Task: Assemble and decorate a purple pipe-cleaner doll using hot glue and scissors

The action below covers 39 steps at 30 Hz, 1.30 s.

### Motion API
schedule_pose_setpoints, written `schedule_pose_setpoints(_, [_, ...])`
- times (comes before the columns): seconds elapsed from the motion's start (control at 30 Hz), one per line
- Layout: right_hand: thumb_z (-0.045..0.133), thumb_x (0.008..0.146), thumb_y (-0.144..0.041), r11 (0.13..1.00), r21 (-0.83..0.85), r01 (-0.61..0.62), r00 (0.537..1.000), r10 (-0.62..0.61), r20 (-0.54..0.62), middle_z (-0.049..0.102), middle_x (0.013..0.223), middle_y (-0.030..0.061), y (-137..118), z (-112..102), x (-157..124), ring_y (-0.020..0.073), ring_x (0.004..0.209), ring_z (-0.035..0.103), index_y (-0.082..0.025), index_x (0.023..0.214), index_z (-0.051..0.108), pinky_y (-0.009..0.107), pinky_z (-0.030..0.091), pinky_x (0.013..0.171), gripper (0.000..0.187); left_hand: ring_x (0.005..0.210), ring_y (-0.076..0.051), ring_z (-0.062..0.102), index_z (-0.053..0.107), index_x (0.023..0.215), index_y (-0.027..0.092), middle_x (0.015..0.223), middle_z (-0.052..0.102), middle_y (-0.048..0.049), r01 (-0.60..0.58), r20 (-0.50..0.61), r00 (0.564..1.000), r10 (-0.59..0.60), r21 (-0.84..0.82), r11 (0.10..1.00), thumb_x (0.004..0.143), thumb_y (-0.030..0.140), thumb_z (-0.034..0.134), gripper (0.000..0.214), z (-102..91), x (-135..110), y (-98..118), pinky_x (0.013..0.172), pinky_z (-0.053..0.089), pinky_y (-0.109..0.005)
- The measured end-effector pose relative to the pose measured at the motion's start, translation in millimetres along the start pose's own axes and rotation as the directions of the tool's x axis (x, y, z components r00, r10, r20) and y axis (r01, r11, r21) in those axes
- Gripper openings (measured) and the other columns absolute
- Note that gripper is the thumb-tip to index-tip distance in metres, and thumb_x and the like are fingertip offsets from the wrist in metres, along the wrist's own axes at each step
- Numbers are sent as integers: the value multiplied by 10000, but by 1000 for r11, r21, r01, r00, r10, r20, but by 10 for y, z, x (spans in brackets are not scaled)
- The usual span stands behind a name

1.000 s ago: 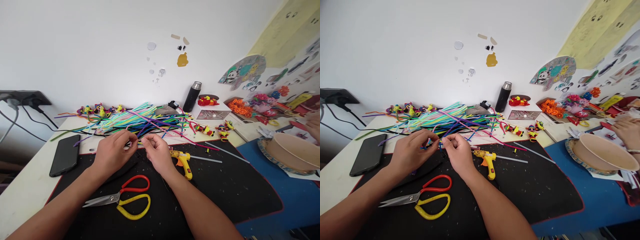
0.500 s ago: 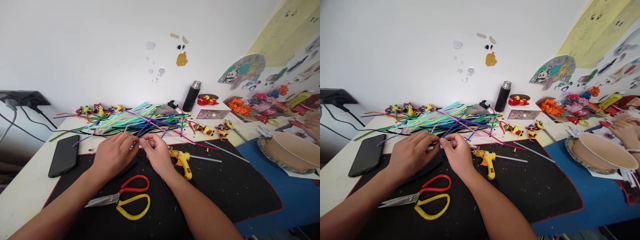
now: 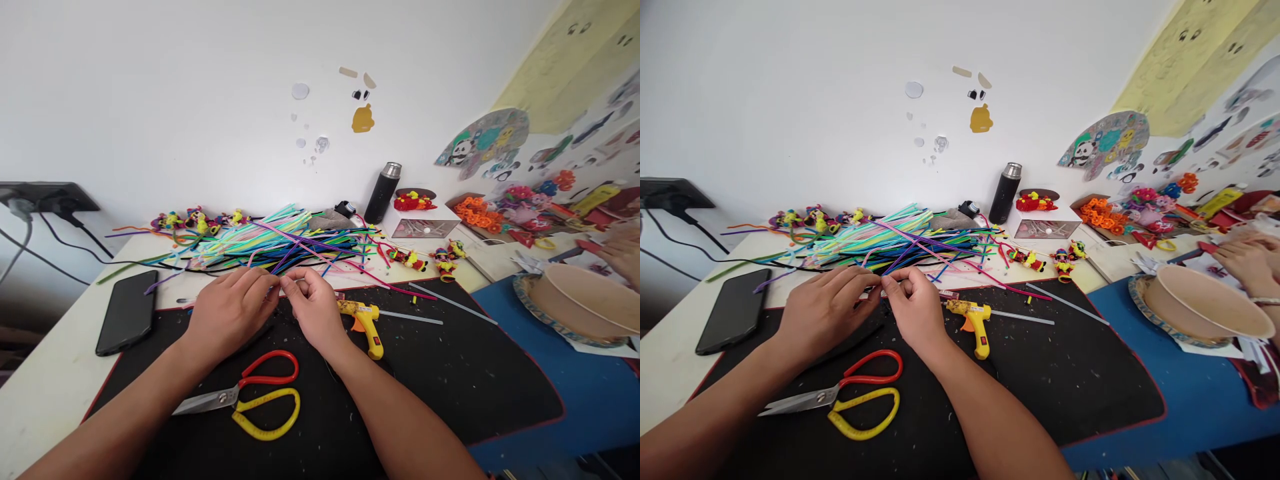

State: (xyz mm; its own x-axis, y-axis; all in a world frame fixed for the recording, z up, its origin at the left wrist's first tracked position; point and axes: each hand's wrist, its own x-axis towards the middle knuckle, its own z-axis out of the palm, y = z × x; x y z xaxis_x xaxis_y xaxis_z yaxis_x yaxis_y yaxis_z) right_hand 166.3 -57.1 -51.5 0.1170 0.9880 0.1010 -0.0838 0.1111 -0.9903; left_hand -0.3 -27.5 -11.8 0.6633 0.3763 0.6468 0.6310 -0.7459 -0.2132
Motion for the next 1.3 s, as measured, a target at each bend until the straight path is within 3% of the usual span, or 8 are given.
schedule_pose_setpoints(0.17, [696,938,-511,999,49,-9,1000,8,5,446,567,-88,24,-1,11,98,460,362,-214,943,654,237,252,447,300,828,-245,746,703,977,170,942,797,-87,24,1,1000,-24,-44,999,1026,203,576,140,12,-22,7,734,519,-347])
schedule_pose_setpoints(0.27, [711,931,-529,993,118,-26,999,23,23,431,569,-92,48,-10,27,89,452,328,-215,937,653,235,241,435,319,829,-231,742,716,1013,187,947,797,-73,169,30,986,-166,-182,969,1020,283,580,167,-6,-21,-5,709,503,-319])
schedule_pose_setpoints(0.37, [740,904,-564,979,194,-59,998,51,47,406,554,-104,45,-15,38,83,438,313,-219,930,647,233,239,418,359,647,-186,652,720,1011,209,791,736,-11,504,225,864,-451,-376,777,1013,427,574,263,-45,7,-50,590,447,-291])
schedule_pose_setpoints(0.47, [774,862,-600,963,252,-92,995,77,68,395,537,-115,13,-12,39,75,417,297,-216,927,638,231,228,399,413,631,-173,603,720,943,217,734,688,11,700,497,714,-492,-510,500,995,566,554,390,-73,52,-114,583,436,-273])
schedule_pose_setpoints(0.6, [798,838,-599,958,267,-107,993,90,75,402,525,-120,-22,-11,37,69,404,302,-208,931,637,225,219,387,433,627,-159,543,716,782,213,700,650,8,747,657,664,-357,-570,341,929,669,579,498,-79,98,-166,571,407,-254])
schedule_pose_setpoints(0.8, [797,833,-607,959,260,-115,991,94,94,397,518,-121,-45,-13,32,70,403,299,-208,935,649,226,223,391,438,550,-132,428,750,772,208,667,619,-2,785,714,615,-335,-594,175,864,686,656,495,-52,96,-166,474,316,-220])
schedule_pose_setpoints(1.03, [789,840,-605,963,243,-116,991,95,96,399,523,-117,-32,-9,26,73,409,313,-209,945,657,225,226,398,430,594,-138,493,773,797,215,725,677,-13,783,715,612,-338,-607,134,849,634,711,426,-28,74,-167,518,385,-220])
schedule_pose_setpoints(1.3, [759,872,-582,973,208,-99,992,80,98,407,539,-110,-15,-7,28,73,418,324,-203,963,676,228,240,412,399,558,-121,446,753,844,209,726,655,-4,807,747,581,-323,-582,104,849,637,717,430,-2,65,-177,486,334,-218])
